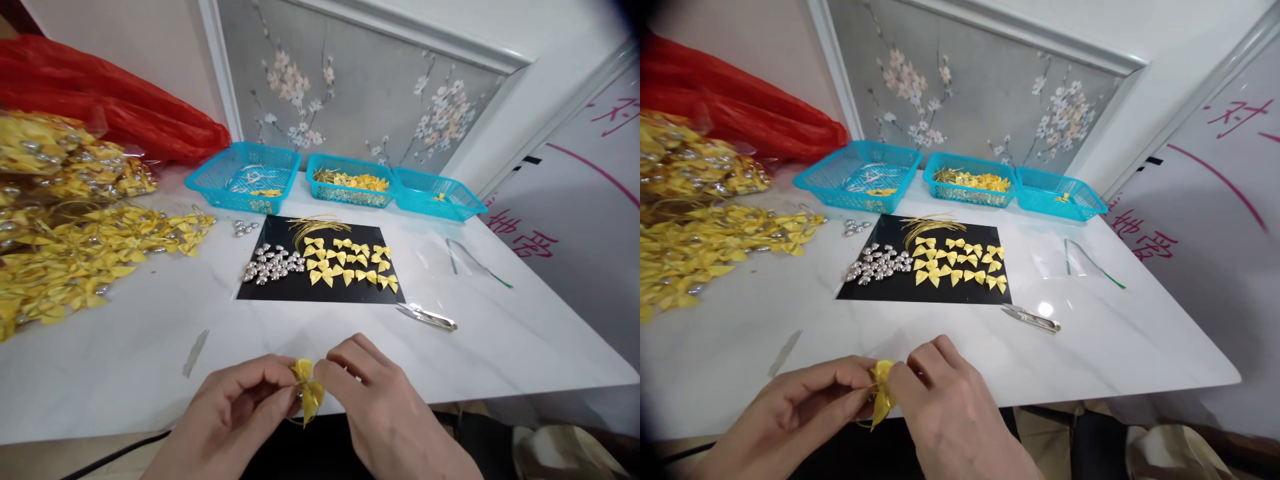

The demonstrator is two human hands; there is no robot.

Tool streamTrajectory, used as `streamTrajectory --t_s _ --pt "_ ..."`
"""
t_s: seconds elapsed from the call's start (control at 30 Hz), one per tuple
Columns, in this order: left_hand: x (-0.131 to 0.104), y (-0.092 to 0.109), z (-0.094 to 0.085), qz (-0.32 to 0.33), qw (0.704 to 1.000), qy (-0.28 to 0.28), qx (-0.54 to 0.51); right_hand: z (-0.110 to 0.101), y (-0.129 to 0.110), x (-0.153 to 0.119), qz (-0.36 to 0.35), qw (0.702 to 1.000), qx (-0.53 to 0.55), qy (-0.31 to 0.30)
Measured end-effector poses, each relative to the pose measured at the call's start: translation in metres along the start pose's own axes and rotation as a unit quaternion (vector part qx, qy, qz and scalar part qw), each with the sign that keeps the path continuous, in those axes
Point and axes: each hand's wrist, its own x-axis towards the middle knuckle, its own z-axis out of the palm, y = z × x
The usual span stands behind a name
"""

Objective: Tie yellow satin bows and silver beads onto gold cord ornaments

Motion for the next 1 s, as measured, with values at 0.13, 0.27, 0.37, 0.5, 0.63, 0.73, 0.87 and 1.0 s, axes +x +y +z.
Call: streamTrajectory --t_s 0.13,0.27,0.37,0.5,0.63,0.73,0.87,1.0 --pt "-0.002 0.001 0.001 -0.008 1.0 -0.002 -0.018 -0.001 0.003 0.001 0.019 0.999 0.03 -0.022" --pt "-0.002 0.002 0.004 -0.013 0.999 0.002 -0.038 0.001 0.006 0.001 0.028 0.998 0.058 -0.007" --pt "-0.001 0.002 0.006 -0.004 0.999 0.001 -0.032 0.003 0.005 0.001 0.031 0.998 0.054 0.014" --pt "0.0 0.0 0.01 0.027 1.0 0.011 0.003 0.006 -0.001 0.001 0.039 0.997 0.062 0.032" --pt "0.004 0.002 0.015 0.059 0.998 0.038 0.004 0.014 -0.006 0.0 0.016 0.997 0.022 0.068" --pt "0.006 0.006 0.018 0.069 0.996 0.059 0.017 0.022 -0.008 0.0 -0.032 0.987 -0.062 0.147" --pt "0.005 0.009 0.02 0.08 0.994 0.074 0.026 0.029 -0.01 0.001 -0.037 0.969 -0.134 0.203" --pt "0.004 0.01 0.019 0.067 0.995 0.074 0.021 0.033 -0.013 0.004 -0.032 0.968 -0.149 0.2"
